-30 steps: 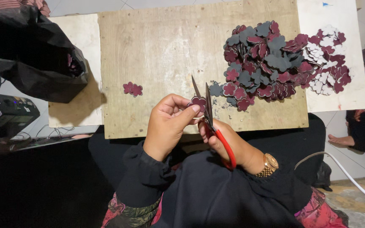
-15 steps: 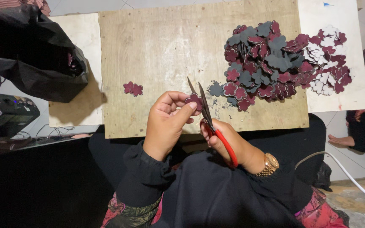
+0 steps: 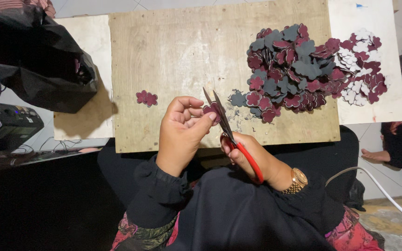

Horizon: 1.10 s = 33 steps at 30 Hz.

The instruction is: The person sits with a wooden board on their lap and uses red-handled scissors to trim the edges of small flower-shaped fabric cutouts, one at a time, placing finished pieces on the board and adding to a large pile of cut pieces.

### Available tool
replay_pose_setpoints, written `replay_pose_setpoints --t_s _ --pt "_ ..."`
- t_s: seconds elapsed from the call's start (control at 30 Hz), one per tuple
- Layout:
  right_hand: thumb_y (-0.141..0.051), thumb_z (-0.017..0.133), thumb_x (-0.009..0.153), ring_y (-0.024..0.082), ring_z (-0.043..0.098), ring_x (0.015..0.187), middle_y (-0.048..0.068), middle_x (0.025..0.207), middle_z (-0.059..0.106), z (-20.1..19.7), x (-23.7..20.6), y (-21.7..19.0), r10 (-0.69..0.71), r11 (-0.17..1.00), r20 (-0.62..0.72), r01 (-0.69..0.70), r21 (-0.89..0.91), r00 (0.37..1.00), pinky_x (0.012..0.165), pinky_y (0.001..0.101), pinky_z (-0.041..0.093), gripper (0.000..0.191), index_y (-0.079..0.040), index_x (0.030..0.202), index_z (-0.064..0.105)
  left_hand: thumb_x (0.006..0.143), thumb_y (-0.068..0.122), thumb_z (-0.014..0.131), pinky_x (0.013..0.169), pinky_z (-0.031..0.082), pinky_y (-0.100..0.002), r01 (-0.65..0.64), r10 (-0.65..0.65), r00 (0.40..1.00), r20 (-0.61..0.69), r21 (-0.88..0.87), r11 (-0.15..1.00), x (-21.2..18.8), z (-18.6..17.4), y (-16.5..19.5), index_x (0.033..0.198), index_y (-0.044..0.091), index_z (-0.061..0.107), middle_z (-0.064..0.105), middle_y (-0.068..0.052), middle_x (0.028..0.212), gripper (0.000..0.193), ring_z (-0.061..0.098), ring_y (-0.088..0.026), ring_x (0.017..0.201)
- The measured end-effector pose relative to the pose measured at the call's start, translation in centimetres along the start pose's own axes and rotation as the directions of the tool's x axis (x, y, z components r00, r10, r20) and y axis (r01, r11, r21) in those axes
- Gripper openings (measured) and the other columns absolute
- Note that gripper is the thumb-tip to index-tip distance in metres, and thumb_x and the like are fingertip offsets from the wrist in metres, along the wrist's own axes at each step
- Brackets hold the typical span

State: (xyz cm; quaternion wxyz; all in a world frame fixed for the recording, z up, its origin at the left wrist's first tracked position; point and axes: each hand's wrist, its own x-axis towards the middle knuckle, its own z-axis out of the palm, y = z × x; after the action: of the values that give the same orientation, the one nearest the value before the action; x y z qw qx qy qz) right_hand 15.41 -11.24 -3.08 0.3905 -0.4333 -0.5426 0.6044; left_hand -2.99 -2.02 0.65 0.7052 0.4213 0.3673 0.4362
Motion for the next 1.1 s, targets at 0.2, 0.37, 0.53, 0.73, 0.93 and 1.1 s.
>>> replay_pose_setpoints --t_s 0.2,0.37,0.53,0.73,0.93,1.1 --pt "-0.078 0.049 0.093 0.006 0.048 0.07 -0.004 0.079 0.05 -0.1 -0.2 0.0 -0.01 1.0 0.009 0.01 0.006 1.0 0.063 0.0224 0.045 0.07 -0.008 0.096 0.053 0.091 -0.007 0.069 0.081 0.059 -0.024 -0.016 0.017 0.999 0.028 -0.024 1.0 0.1 0.0 0.0 0.114 0.0 0.051 0.068 -0.011 0.098 0.03 0.071 -0.013 0.09" --pt "-0.077 0.052 0.092 0.007 0.049 0.07 -0.003 0.078 0.05 0.0 -0.1 0.6 0.025 0.999 0.0 -0.025 0.022 1.0 0.063 0.0231 0.046 0.069 -0.007 0.093 0.054 0.092 -0.007 0.07 0.081 0.058 -0.024 -0.022 0.022 0.999 0.029 0.015 1.0 0.1 -0.3 0.1 0.113 -0.001 0.051 0.068 -0.01 0.099 0.029 0.069 -0.012 0.09" --pt "-0.08 0.05 0.09 0.008 0.051 0.072 -0.001 0.081 0.052 -0.1 -0.1 0.7 0.007 0.999 -0.003 -0.007 -0.044 1.0 0.065 0.0242 0.048 0.074 -0.007 0.097 0.055 0.091 -0.006 0.069 0.081 0.059 -0.023 0.022 -0.023 0.999 0.038 0.033 0.999 0.0 -0.3 0.0 0.112 -0.002 0.055 0.07 -0.009 0.098 0.025 0.07 -0.011 0.088" --pt "-0.085 0.045 0.089 0.011 0.054 0.078 0.002 0.088 0.055 0.0 0.0 0.4 -0.082 0.99 0.004 0.082 -0.115 0.997 0.07 0.0261 0.05 0.083 -0.004 0.105 0.055 0.092 -0.003 0.071 0.078 0.055 -0.021 0.06 -0.063 0.991 0.117 0.033 0.998 -0.3 -0.2 -0.6 0.111 -0.002 0.061 0.07 -0.007 0.096 0.021 0.067 -0.008 0.086" --pt "-0.084 0.045 0.09 0.012 0.054 0.078 0.002 0.088 0.055 -0.1 -0.1 0.4 -0.072 0.994 0.0 0.072 -0.083 0.997 0.071 0.0272 0.051 0.083 -0.003 0.104 0.054 0.096 0.002 0.069 0.076 0.055 -0.022 0.053 -0.061 0.993 0.103 0.075 0.996 -0.5 -0.2 -0.8 0.107 -0.001 0.064 0.071 -0.006 0.091 0.012 0.068 -0.009 0.083" --pt "-0.079 0.052 0.09 0.013 0.054 0.087 0.003 0.101 0.053 0.4 0.0 1.1 -0.12 0.988 0.029 0.117 0.102 0.992 0.079 0.0298 0.054 0.083 -0.002 0.121 0.048 0.098 0.004 0.069 0.075 0.056 -0.024 0.086 -0.093 0.982 0.165 0.049 0.995 -0.5 -0.1 -0.9 0.105 -0.001 0.062 0.07 -0.005 0.089 0.011 0.068 -0.01 0.081"
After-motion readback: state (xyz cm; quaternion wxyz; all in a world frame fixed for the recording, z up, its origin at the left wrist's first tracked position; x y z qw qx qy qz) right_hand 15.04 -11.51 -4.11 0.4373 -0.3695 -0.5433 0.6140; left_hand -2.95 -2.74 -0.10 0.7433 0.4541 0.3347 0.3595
